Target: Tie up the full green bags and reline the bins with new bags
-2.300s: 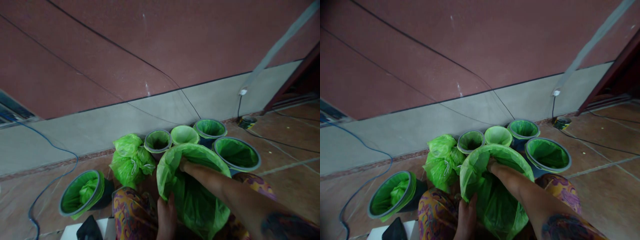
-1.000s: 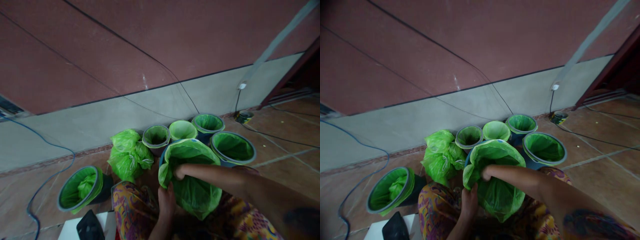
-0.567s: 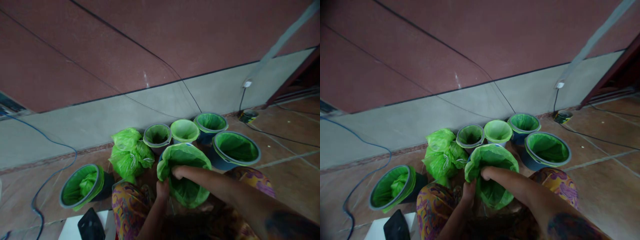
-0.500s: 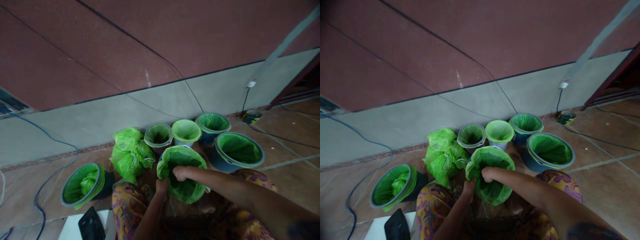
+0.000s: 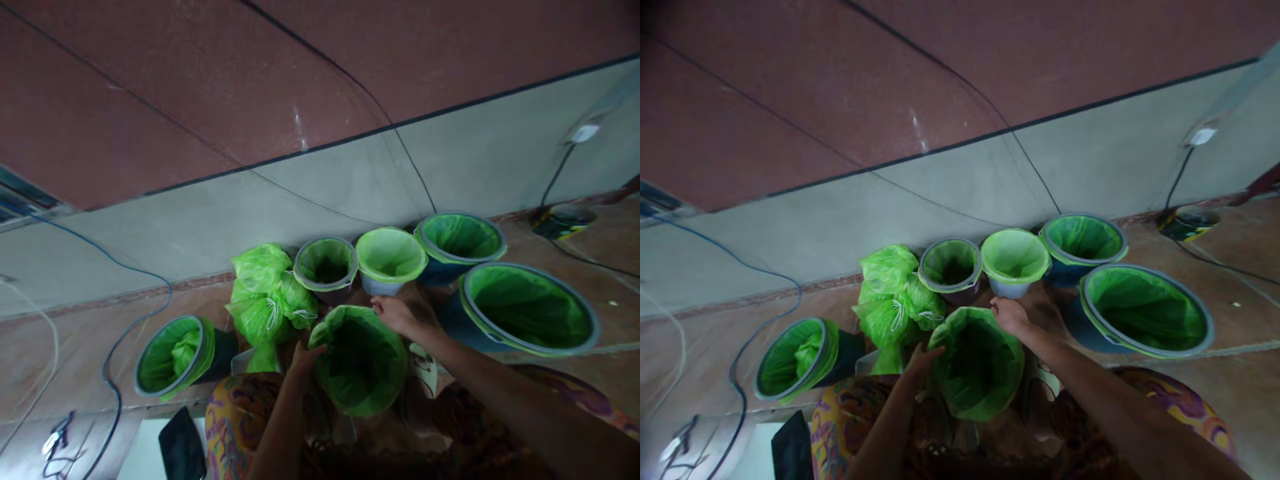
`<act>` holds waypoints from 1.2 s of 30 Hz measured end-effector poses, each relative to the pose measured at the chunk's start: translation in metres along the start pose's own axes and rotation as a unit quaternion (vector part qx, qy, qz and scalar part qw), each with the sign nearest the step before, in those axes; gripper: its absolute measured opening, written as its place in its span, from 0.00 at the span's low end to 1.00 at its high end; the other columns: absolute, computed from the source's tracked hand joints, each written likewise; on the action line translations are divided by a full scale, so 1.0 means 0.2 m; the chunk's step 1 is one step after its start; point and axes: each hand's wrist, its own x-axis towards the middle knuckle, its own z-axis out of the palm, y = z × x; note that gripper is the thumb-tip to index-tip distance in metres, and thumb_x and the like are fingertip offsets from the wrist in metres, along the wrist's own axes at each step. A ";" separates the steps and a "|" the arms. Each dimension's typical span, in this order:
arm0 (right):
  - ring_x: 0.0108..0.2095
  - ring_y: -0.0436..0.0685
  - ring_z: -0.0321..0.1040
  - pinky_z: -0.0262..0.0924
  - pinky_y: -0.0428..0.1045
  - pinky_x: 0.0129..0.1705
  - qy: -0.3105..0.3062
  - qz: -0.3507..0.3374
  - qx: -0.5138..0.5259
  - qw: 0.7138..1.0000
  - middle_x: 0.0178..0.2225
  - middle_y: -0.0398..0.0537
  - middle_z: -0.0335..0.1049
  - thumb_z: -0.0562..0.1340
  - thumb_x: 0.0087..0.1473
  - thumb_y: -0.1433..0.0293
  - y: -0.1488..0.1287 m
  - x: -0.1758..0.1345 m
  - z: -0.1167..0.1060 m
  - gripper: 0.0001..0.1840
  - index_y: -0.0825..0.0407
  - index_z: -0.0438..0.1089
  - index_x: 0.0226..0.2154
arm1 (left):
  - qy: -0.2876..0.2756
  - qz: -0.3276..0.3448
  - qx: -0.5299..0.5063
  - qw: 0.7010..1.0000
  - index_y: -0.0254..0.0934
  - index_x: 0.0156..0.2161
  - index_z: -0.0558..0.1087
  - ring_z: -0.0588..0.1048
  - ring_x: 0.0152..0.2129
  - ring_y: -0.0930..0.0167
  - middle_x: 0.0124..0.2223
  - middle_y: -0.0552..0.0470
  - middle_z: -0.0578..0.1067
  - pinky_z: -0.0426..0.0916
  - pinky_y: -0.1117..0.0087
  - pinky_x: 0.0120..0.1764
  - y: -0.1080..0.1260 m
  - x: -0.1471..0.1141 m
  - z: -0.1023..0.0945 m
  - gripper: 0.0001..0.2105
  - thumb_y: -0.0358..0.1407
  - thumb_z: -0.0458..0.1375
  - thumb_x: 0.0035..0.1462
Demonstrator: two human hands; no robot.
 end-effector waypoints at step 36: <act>0.47 0.65 0.71 0.58 0.57 0.50 -0.014 0.032 0.055 0.998 0.44 0.59 0.75 0.43 0.64 0.63 0.04 0.24 0.30 0.24 0.46 0.74 0.44 | -0.002 0.102 0.358 0.928 0.37 0.48 0.74 0.76 0.46 0.63 0.49 0.41 0.78 0.65 0.67 0.49 0.24 0.24 0.20 0.15 0.37 0.49 0.64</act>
